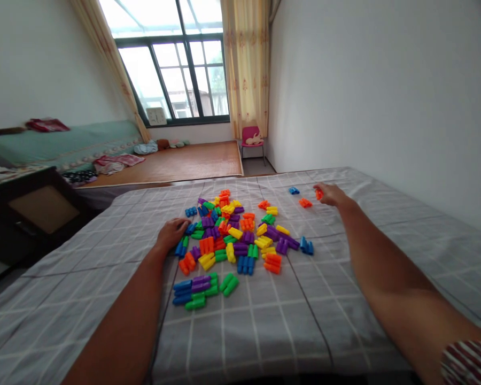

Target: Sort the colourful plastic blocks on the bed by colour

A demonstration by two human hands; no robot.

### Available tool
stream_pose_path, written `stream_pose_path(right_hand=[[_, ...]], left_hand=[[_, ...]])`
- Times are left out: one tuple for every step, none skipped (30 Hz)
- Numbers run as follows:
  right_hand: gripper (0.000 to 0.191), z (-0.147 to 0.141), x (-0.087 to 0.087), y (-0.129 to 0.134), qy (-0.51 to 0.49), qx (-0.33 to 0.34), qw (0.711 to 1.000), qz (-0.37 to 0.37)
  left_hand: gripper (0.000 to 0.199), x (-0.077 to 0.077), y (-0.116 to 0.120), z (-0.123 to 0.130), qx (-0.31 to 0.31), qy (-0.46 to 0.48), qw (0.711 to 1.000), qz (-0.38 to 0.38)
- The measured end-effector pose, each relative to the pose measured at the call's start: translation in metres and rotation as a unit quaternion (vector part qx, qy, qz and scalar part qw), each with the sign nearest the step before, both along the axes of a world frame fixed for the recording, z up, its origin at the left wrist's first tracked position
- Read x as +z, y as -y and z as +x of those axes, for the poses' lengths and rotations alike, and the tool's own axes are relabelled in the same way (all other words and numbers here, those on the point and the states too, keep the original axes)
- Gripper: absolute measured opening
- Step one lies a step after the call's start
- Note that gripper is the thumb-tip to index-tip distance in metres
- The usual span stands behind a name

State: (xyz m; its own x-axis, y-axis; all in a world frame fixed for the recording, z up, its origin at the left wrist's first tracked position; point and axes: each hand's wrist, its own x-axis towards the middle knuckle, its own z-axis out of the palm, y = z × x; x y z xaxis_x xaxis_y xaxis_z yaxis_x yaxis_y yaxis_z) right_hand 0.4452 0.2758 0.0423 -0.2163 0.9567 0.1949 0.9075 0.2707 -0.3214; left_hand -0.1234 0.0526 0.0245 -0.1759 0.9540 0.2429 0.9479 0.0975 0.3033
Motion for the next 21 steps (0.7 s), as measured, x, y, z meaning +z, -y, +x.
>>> stream_pose_path(right_hand=[[0.065, 0.006, -0.006, -0.001, -0.003, -0.001, 0.999, -0.033], [0.071, 0.009, -0.010, -0.002, -0.016, 0.007, 0.998, -0.064], [0.077, 0.011, -0.013, -0.003, -0.034, 0.019, 0.995, -0.093], [0.081, 0.012, -0.015, -0.004, -0.053, 0.034, 0.991, -0.114], [0.084, 0.012, -0.014, -0.005, -0.070, 0.047, 0.988, -0.128], [0.084, 0.013, -0.013, -0.007, -0.082, 0.055, 0.986, -0.134], [0.083, 0.014, -0.011, -0.008, -0.089, 0.060, 0.985, -0.134], [0.081, 0.015, -0.009, -0.008, -0.090, 0.063, 0.985, -0.130], [0.077, 0.016, -0.008, -0.007, -0.088, 0.067, 0.986, -0.124], [0.073, 0.015, -0.007, -0.006, -0.086, 0.073, 0.987, -0.117], [0.070, 0.014, -0.006, -0.003, -0.085, 0.081, 0.987, -0.113], [0.066, 0.011, -0.006, 0.000, -0.086, 0.090, 0.986, -0.112], [0.062, 0.007, -0.007, 0.003, -0.088, 0.097, 0.985, -0.113], [0.058, 0.002, -0.007, 0.006, -0.089, 0.098, 0.985, -0.114], [0.055, -0.003, -0.008, 0.009, -0.087, 0.096, 0.985, -0.116], [0.051, -0.007, -0.007, 0.011, -0.085, 0.094, 0.985, -0.119], [0.049, -0.011, -0.006, 0.012, -0.081, 0.095, 0.984, -0.125], [0.048, -0.014, -0.004, 0.013, -0.078, 0.101, 0.983, -0.134], [0.048, -0.015, -0.002, 0.014, -0.076, 0.113, 0.980, -0.145], [0.049, -0.016, 0.000, 0.013, -0.073, 0.129, 0.976, -0.158], [0.051, -0.015, 0.003, 0.013, -0.070, 0.145, 0.972, -0.172]], left_hand=[[0.043, 0.000, 0.000, -0.001, 0.000, -0.002, 1.000, 0.001], [0.044, -0.001, 0.000, -0.001, -0.001, -0.004, 1.000, 0.003], [0.045, -0.001, 0.000, -0.002, -0.003, -0.005, 1.000, 0.005], [0.047, -0.001, 0.000, -0.002, -0.005, -0.006, 1.000, 0.005], [0.048, -0.001, 0.000, -0.002, -0.005, -0.005, 1.000, 0.004], [0.048, 0.000, 0.001, -0.002, -0.006, -0.003, 1.000, 0.004], [0.048, 0.000, 0.001, -0.002, -0.006, 0.000, 1.000, 0.002], [0.048, 0.001, 0.001, -0.001, -0.006, 0.003, 1.000, 0.000], [0.047, 0.002, 0.002, -0.001, -0.006, 0.005, 1.000, -0.001], [0.047, 0.002, 0.002, -0.001, -0.007, 0.007, 1.000, -0.003], [0.047, 0.002, 0.002, -0.001, -0.008, 0.008, 1.000, -0.003], [0.047, 0.002, 0.002, -0.001, -0.010, 0.008, 1.000, -0.004], [0.048, 0.002, 0.001, -0.001, -0.012, 0.007, 1.000, -0.004], [0.048, 0.001, 0.001, -0.002, -0.014, 0.006, 1.000, -0.003], [0.049, 0.001, 0.001, -0.002, -0.016, 0.006, 1.000, -0.001], [0.049, 0.000, 0.001, -0.003, -0.018, 0.007, 1.000, 0.000], [0.049, -0.001, 0.000, -0.004, -0.020, 0.008, 1.000, 0.001], [0.050, -0.001, 0.000, -0.004, -0.022, 0.009, 1.000, 0.001], [0.050, -0.001, 0.000, -0.004, -0.022, 0.010, 1.000, 0.001], [0.050, -0.002, 0.000, -0.005, -0.021, 0.011, 1.000, 0.000], [0.050, -0.002, 0.000, -0.005, -0.019, 0.013, 1.000, 0.000]])
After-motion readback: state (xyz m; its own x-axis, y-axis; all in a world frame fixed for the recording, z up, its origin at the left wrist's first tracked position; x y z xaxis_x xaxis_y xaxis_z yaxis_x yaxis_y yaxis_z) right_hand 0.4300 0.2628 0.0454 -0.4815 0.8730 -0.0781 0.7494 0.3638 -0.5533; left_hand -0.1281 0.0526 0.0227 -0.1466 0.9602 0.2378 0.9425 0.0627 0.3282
